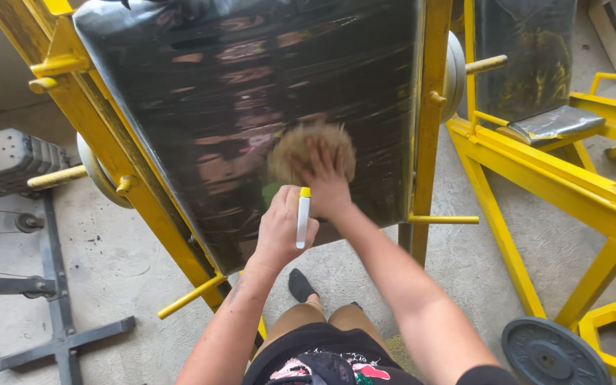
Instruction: Wiping down and sanitizing various yellow workout machines with a spray bottle and cloth.
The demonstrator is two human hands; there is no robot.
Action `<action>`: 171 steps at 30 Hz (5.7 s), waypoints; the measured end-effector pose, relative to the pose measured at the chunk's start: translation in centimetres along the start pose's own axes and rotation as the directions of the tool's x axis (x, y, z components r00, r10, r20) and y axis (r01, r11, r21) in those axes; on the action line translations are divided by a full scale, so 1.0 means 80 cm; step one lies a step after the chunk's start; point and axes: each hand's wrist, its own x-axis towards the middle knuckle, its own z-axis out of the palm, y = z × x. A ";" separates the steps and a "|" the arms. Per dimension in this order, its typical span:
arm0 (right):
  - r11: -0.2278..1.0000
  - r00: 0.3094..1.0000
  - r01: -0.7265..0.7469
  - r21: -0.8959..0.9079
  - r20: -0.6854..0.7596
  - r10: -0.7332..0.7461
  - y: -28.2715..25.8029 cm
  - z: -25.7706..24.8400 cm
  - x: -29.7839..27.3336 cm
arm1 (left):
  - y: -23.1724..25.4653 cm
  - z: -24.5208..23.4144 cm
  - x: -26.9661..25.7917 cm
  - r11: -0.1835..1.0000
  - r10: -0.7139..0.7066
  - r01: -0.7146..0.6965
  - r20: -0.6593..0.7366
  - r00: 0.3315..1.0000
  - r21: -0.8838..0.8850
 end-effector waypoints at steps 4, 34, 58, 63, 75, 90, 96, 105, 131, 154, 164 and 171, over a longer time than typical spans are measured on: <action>0.986 0.983 -0.144 -0.079 -0.128 0.133 0.085 -0.047 0.115 | -0.023 -0.015 0.008 0.986 0.164 -0.157 -0.210 0.964 0.054; 0.996 0.955 -0.018 0.092 -0.294 0.044 0.258 -0.100 0.066 | -0.062 0.059 0.053 0.846 -0.070 0.209 -0.286 0.956 0.490; 0.893 0.898 -0.325 0.313 -0.194 0.395 0.204 -0.016 -0.094 | -0.059 0.073 0.055 0.806 -0.121 0.264 -0.289 0.950 0.529; 0.807 0.863 -0.450 0.382 -0.048 0.503 0.179 0.043 -0.220 | -0.064 0.056 0.043 0.831 -0.071 0.190 -0.239 0.968 0.522; 0.996 0.997 -0.075 -0.046 0.031 0.077 0.120 0.010 -0.088 | -0.069 0.014 0.035 0.830 -0.022 0.038 -0.036 0.999 0.557; 0.917 0.909 0.398 -0.010 -0.126 -0.396 0.100 -0.133 0.339 | -0.046 0.018 0.045 0.824 -0.129 0.154 -0.085 0.988 0.545; 0.975 0.964 0.214 -0.055 -0.148 -0.220 0.073 -0.109 0.313 | -0.056 0.032 0.046 0.787 -0.178 0.187 -0.074 0.981 0.588; 0.902 0.892 0.430 -0.032 0.167 -0.420 0.076 -0.010 -0.029 | -0.072 0.038 0.036 0.853 -0.089 0.143 -0.131 0.987 0.501; 0.950 0.934 -0.313 -0.008 -0.183 0.307 0.294 -0.151 0.275 | -0.049 0.036 0.045 0.835 -0.127 0.186 -0.148 0.981 0.517; 0.439 0.387 -0.749 0.497 -0.210 0.898 0.166 0.112 -0.176 | -0.096 0.007 -0.039 0.967 0.057 -0.038 -0.068 0.996 0.252; -0.297 0.048 -0.587 0.753 0.399 0.916 -0.025 0.150 -0.118 | -0.148 -0.014 -0.133 0.973 -0.053 0.084 -0.148 0.988 0.216; -0.767 -0.017 -0.344 0.542 0.813 0.582 -0.216 0.165 -0.046 | -0.178 -0.048 -0.182 0.973 -0.069 0.134 -0.316 0.946 0.189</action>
